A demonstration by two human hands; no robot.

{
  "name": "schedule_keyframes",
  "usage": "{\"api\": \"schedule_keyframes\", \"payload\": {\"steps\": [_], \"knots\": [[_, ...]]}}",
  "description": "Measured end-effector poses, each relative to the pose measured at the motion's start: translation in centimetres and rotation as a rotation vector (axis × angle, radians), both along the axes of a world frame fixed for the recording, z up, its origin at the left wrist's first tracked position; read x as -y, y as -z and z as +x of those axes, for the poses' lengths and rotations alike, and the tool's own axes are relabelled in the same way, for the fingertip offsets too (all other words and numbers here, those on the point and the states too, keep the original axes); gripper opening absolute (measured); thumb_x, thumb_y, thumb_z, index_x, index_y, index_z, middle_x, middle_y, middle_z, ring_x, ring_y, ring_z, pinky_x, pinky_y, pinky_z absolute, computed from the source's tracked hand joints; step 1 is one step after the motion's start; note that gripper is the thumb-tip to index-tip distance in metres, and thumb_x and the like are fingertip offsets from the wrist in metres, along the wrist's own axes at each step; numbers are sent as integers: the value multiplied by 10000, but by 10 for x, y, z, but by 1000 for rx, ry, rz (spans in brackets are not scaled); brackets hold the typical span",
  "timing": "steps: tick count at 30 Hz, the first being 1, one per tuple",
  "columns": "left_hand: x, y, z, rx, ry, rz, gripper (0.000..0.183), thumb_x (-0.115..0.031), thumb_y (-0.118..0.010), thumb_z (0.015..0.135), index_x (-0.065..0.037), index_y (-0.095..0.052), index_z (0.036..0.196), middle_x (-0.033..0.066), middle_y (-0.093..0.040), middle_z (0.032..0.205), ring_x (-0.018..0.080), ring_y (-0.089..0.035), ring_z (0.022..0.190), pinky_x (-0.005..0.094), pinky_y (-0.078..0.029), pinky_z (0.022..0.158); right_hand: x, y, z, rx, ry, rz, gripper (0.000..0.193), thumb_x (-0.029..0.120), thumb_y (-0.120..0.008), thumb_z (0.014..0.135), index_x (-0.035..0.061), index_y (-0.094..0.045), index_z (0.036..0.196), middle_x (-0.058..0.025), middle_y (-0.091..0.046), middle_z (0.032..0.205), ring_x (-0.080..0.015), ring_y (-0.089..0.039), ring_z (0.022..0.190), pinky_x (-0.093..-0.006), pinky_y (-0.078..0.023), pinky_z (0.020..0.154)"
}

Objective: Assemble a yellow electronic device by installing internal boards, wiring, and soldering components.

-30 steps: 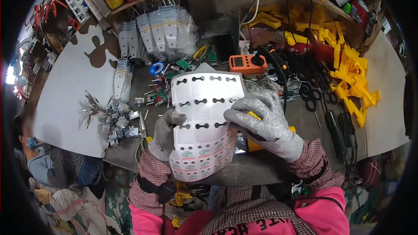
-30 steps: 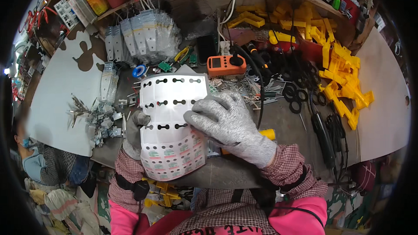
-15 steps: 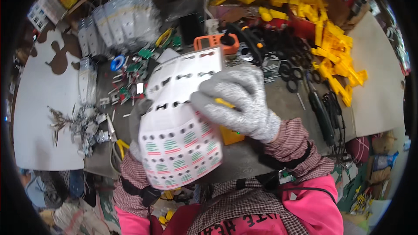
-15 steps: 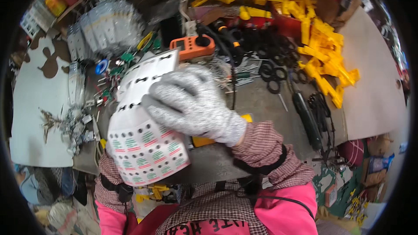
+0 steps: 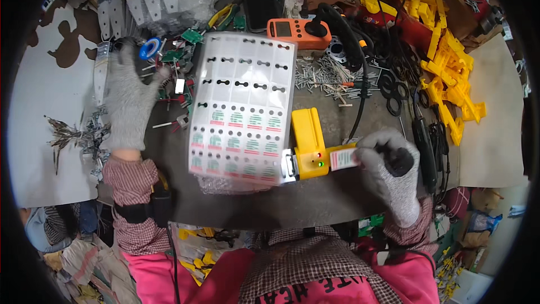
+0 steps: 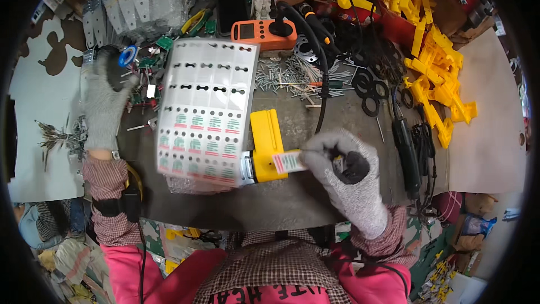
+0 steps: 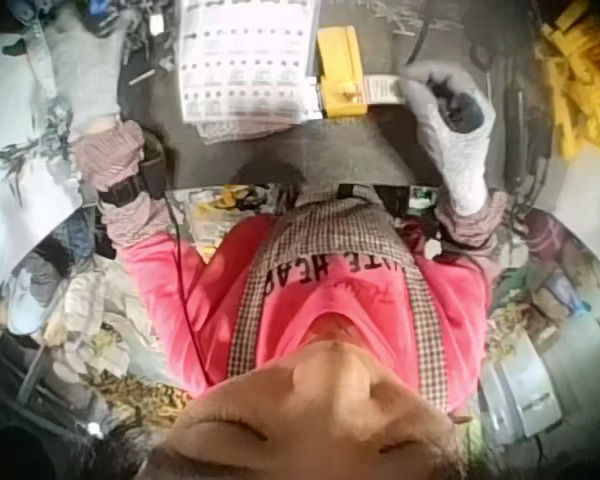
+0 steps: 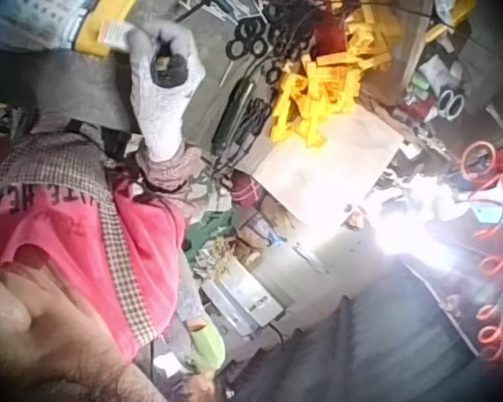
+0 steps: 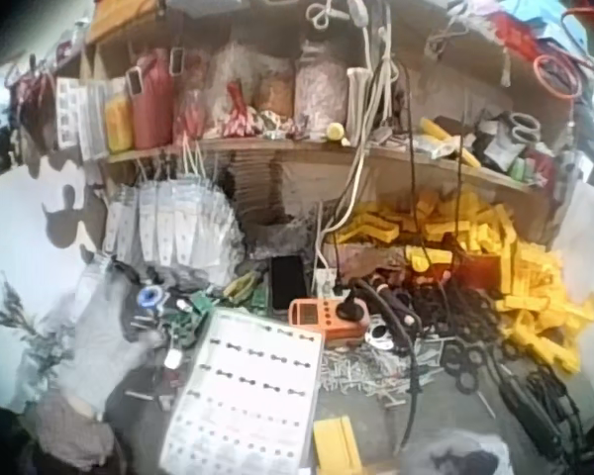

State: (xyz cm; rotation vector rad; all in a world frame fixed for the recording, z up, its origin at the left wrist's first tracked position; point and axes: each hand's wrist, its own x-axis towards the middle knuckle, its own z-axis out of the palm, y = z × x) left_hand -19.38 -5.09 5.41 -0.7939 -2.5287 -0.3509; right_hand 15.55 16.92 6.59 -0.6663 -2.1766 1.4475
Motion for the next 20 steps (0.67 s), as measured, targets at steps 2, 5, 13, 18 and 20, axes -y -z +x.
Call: {"api": "schedule_keyframes", "payload": {"steps": [2,5,13,18,20], "knots": [[-22,-11,51,-89,223,146,558,-285,-739,874,-50,-539,1338,182,-580,1293,311,-564,1195,423,-438,1030,7,10,4,118,111,-202,67,44,-701,904,-1,-674,946,-6,-659,819,-48,-590,737,-213,-486,675],[-21,17,131,544,914,-62,688,-394,-753,840,-97,-513,1412,191,-519,1402,320,-432,1366,493,-333,1147,14,14,-8,214,111,-354,95,69,-693,921,-13,-664,959,-11,-657,817,-43,-595,727,-207,-491,675],[-8,46,148,231,786,-372,876,-645,-714,734,-117,-536,1410,81,-457,1502,309,-314,1464,614,-101,1209,17,29,-22,331,0,-232,82,62,-683,927,-11,-661,955,-8,-663,817,-30,-574,751,-212,-479,691],[-9,71,156,447,844,-353,932,-731,-616,802,-123,-457,1490,100,-345,1595,348,-221,1508,645,-45,1208,19,33,-23,353,-19,-153,68,61,-687,925,3,-670,955,-14,-669,820,-39,-580,760,-222,-480,699],[-11,73,155,443,861,-412,950,-747,-598,808,-129,-433,1510,124,-324,1603,370,-168,1524,645,-27,1209,18,37,-21,328,-20,-174,70,65,-682,929,6,-677,966,-5,-674,822,-59,-598,764,-225,-490,737]]}}
